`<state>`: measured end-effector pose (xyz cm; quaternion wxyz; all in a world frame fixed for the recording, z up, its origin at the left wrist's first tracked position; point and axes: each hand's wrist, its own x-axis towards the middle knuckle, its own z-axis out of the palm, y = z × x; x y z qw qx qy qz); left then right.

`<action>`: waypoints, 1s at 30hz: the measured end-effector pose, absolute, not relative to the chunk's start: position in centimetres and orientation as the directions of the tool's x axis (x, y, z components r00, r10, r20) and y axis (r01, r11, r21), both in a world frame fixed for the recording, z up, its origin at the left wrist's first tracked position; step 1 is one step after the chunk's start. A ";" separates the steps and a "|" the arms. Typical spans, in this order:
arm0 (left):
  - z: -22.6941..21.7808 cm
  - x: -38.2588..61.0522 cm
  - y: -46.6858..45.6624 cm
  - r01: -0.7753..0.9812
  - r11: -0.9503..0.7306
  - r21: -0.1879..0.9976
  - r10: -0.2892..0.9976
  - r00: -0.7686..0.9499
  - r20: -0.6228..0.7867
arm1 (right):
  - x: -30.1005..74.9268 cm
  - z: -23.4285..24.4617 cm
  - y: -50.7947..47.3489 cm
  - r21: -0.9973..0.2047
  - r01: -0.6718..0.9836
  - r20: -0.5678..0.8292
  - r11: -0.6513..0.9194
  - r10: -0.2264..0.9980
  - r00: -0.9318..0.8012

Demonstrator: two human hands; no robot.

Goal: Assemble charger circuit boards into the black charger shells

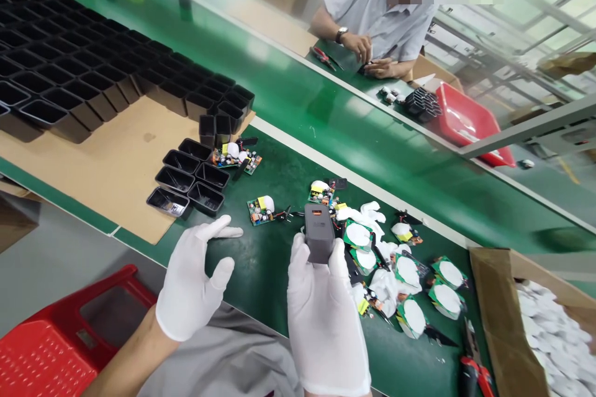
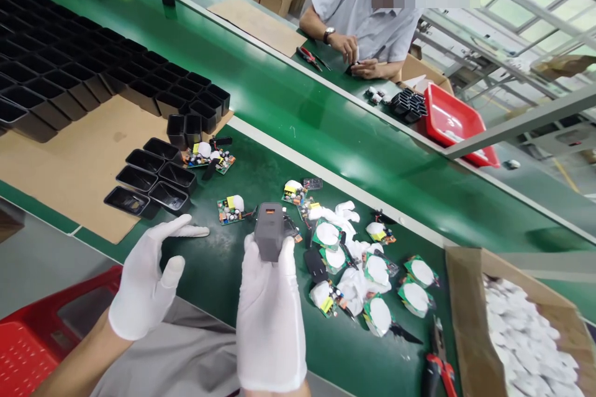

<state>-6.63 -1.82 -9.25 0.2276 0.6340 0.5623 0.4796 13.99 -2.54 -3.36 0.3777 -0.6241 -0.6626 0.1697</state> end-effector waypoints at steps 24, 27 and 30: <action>-9.3 -6.6 -1.8 0.506 -0.309 0.805 0.924 -0.041 0.380 | 16.2 -7.3 -2.8 -0.368 0.834 0.557 0.410 0.816 -0.156; -9.3 -6.8 -1.8 0.499 -0.317 0.807 0.926 -0.021 0.377 | 16.1 -7.2 -2.9 -0.373 0.842 0.521 0.391 0.839 -0.159; -9.4 -6.9 -1.8 0.496 -0.328 0.804 0.924 -0.006 0.381 | 15.9 -7.1 -3.0 -0.381 0.847 0.546 0.370 0.829 -0.117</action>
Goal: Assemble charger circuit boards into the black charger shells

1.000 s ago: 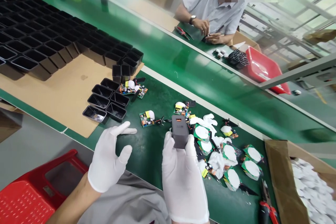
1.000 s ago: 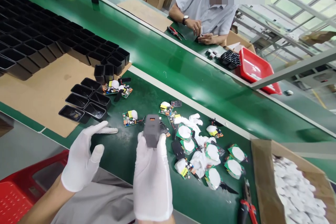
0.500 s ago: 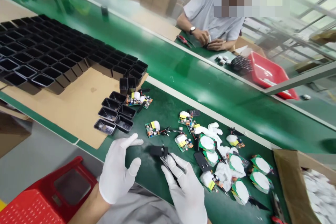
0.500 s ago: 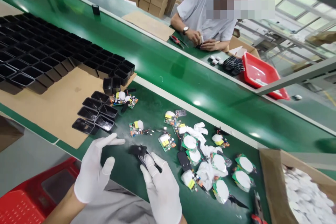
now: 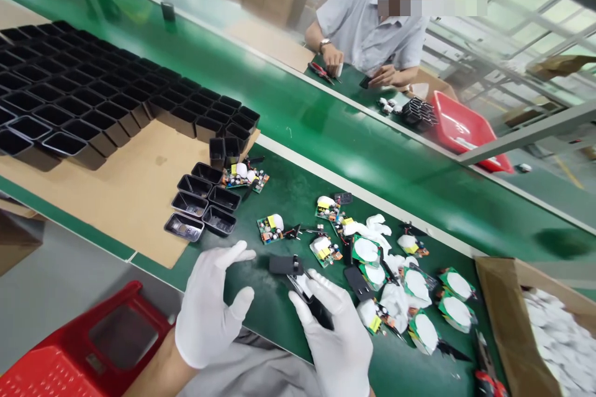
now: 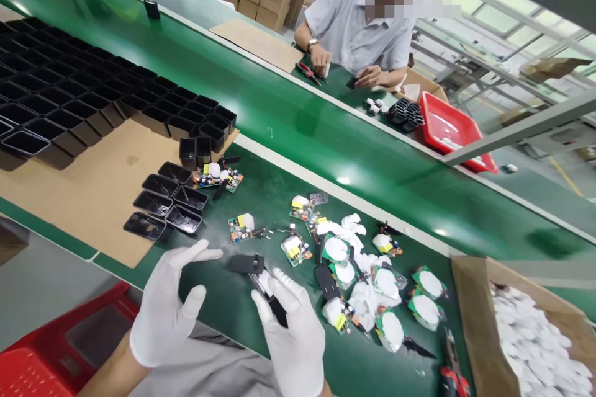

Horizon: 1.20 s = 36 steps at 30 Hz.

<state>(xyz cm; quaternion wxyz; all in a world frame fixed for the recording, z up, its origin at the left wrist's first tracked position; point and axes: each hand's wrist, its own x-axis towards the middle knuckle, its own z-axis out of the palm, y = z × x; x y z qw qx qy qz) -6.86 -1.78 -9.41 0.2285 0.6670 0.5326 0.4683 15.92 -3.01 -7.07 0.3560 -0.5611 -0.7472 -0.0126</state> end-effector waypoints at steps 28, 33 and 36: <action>-9.6 -6.3 -1.6 0.528 -0.337 0.780 0.912 -0.024 0.411 | 17.6 -0.4 4.3 -0.248 0.883 0.591 0.400 0.784 -0.189; -8.5 -6.2 -0.7 0.651 -0.322 0.687 0.800 -0.201 0.565 | 22.3 2.4 20.7 -0.264 0.919 0.523 0.293 0.844 -0.119; -7.0 -6.9 1.0 0.851 -0.081 0.519 0.729 -0.304 0.613 | 23.6 1.4 27.7 -0.284 0.919 0.494 0.274 0.863 -0.104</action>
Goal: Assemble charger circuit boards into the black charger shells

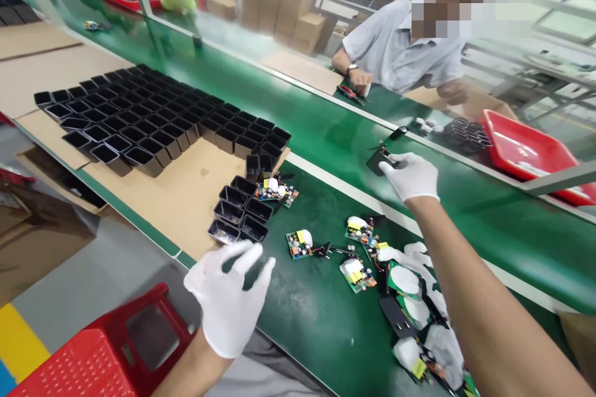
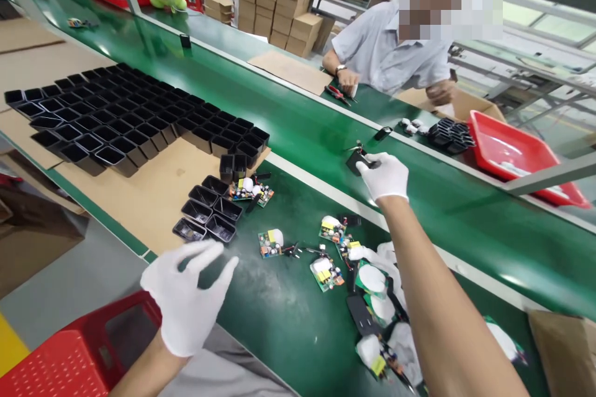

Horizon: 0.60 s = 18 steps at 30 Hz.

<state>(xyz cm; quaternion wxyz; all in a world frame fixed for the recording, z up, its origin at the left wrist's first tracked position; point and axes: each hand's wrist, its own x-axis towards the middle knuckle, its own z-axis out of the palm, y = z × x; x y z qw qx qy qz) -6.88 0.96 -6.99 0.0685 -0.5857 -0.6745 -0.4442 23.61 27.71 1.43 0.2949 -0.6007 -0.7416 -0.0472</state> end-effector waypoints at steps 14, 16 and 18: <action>-6.3 -6.3 -1.1 0.840 -0.253 0.480 0.902 0.025 0.430 | 12.7 0.6 10.5 0.030 0.805 0.008 0.592 0.805 -0.593; -6.6 -6.4 -1.6 0.806 -0.265 0.529 0.908 0.024 0.417 | 11.3 -0.2 10.5 0.061 0.800 -0.079 0.596 0.802 -0.592; -7.2 -6.7 -1.8 0.763 -0.285 0.581 0.911 0.026 0.412 | 10.9 -0.8 11.3 0.020 0.779 -0.148 0.626 0.773 -0.617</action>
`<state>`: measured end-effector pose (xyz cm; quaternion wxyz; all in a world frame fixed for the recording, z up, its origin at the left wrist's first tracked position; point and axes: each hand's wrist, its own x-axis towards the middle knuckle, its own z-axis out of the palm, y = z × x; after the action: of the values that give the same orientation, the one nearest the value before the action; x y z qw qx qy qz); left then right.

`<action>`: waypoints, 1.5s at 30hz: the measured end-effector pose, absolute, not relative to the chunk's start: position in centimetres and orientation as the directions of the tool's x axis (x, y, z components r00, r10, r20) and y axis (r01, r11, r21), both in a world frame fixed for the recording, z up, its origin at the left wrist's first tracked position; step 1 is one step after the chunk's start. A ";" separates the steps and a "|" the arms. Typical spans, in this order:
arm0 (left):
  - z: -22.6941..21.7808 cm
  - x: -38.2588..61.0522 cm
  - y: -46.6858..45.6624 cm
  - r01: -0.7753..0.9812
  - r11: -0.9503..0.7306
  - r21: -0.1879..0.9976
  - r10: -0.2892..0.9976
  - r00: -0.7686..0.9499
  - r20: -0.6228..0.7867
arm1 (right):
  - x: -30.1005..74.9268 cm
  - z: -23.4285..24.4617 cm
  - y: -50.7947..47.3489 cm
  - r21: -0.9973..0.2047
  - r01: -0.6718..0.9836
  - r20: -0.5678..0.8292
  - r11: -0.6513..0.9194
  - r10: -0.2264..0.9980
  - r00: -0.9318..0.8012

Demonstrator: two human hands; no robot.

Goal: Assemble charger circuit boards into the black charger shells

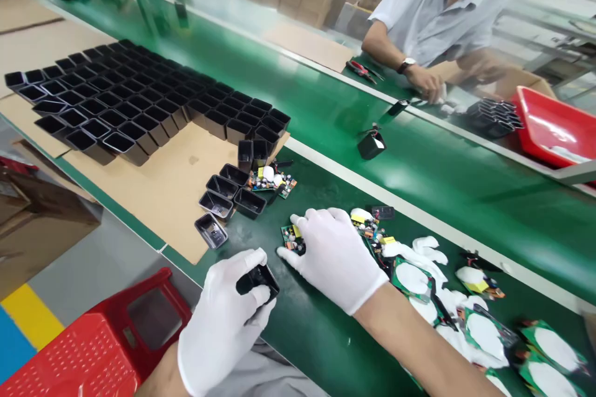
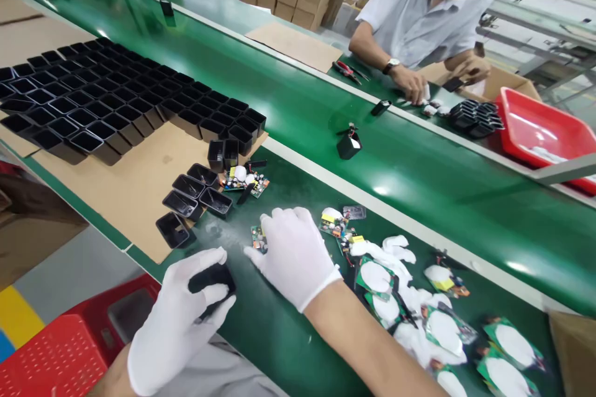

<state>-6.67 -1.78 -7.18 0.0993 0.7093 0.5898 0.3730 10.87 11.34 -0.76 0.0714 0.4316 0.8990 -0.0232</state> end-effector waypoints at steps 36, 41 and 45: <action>-6.9 -7.4 -1.2 0.399 -0.036 0.916 0.992 -0.100 0.082 | 13.7 -1.2 11.6 -0.882 0.453 -0.103 0.128 0.887 -0.450; -6.1 -7.4 -0.8 0.200 -0.055 0.978 0.998 -0.020 0.060 | 14.8 0.1 7.9 -0.985 0.164 -0.029 0.058 0.877 -0.480; -6.0 -6.8 -0.4 0.165 -0.104 0.981 0.995 0.016 0.102 | 14.5 0.7 6.9 -0.968 0.201 0.031 0.147 0.873 -0.487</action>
<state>-6.81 -0.37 -6.03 0.4320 0.5669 0.5115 0.4800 14.50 6.85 0.66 -0.3212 0.3914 0.6858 -0.5228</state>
